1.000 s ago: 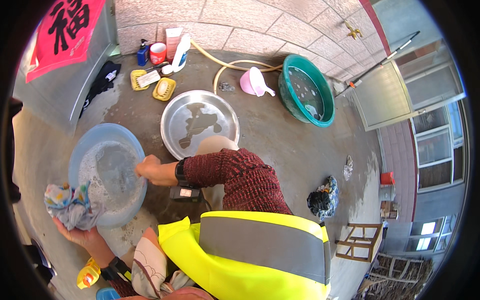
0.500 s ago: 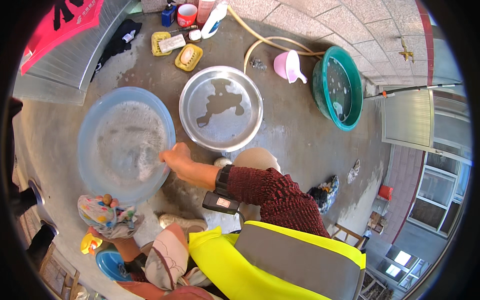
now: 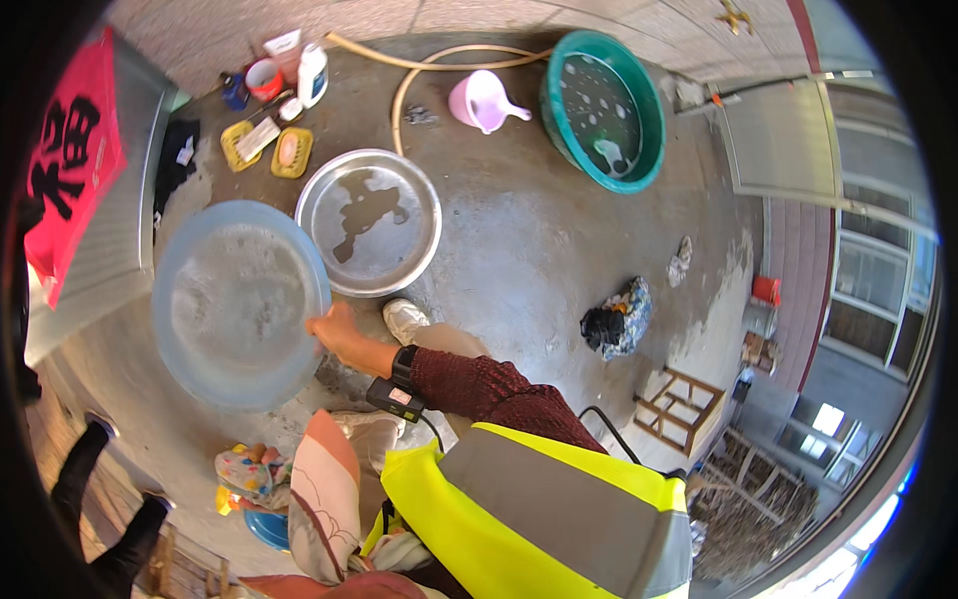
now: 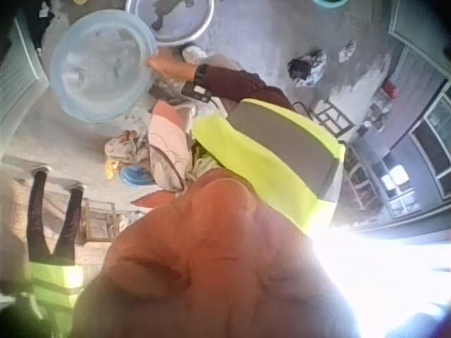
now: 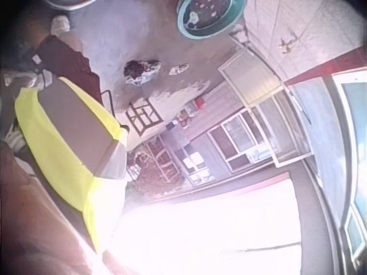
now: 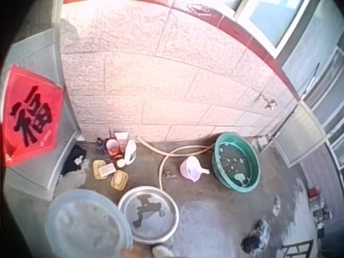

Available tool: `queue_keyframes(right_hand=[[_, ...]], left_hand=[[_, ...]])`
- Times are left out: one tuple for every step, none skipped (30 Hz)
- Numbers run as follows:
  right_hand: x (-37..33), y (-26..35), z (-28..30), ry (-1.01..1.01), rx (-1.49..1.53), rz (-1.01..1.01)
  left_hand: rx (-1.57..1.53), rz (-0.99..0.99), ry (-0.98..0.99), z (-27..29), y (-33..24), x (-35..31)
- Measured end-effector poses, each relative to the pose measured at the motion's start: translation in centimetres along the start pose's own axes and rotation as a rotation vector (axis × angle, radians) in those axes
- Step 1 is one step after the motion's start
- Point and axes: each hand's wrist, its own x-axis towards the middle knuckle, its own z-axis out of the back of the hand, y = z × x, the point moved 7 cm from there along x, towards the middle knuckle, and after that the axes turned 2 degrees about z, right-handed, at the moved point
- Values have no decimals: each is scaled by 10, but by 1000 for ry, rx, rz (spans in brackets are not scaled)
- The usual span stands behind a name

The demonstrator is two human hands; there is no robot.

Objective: The person washes a small piece of cloth by hand in a blue basin. They fill the basin with water from a wall tap, add a small amount of liquid detergent, and scrub the cloth with a sponge. The person then rinses the cloth under running water and wrings it out.

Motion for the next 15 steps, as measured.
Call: queue_keyframes(right_hand=[[-10, 3, 8, -11, 32, -9], [-22, 6, 18, -38, 60, -17], [-36, 10, 30, -62, 95, -20], [-53, 14, 43, -92, 132, -28], [-71, 19, 58, -128, 144, -55], [-84, 22, 72, -162, 155, -74], [-102, 30, 89, -189, 164, -91], [-119, 37, 108, -238, 144, -101], [-139, 43, 128, -285, 127, -114], [-156, 50, 145, -313, 134, -87], [-173, 54, 165, -368, 168, -101], [-190, 61, 183, -403, 224, -75], [-203, 62, 200, -467, 244, -70], [-222, 66, 216, -503, 325, -24], [-242, 67, 236, -568, 366, -5]], left_hand=[[15, 16, -22, -16, -1, -3], [30, 28, -38, -32, -2, -6], [47, 41, -60, -46, -2, -6], [63, 62, -84, -61, -3, -8], [80, 82, -105, -76, -3, -8], [94, 100, -122, -86, -5, -11], [113, 111, -140, -103, -7, -14], [134, 115, -161, -118, -10, -16], [163, 123, -184, -132, -12, -19], [196, 131, -203, -144, -14, -20], [225, 140, -218, -157, -15, -21], [255, 154, -234, -171, -15, -21], [284, 163, -245, -179, -15, -22], [310, 179, -256, -191, -14, -24], [334, 195, -267, -200, -12, -24]])
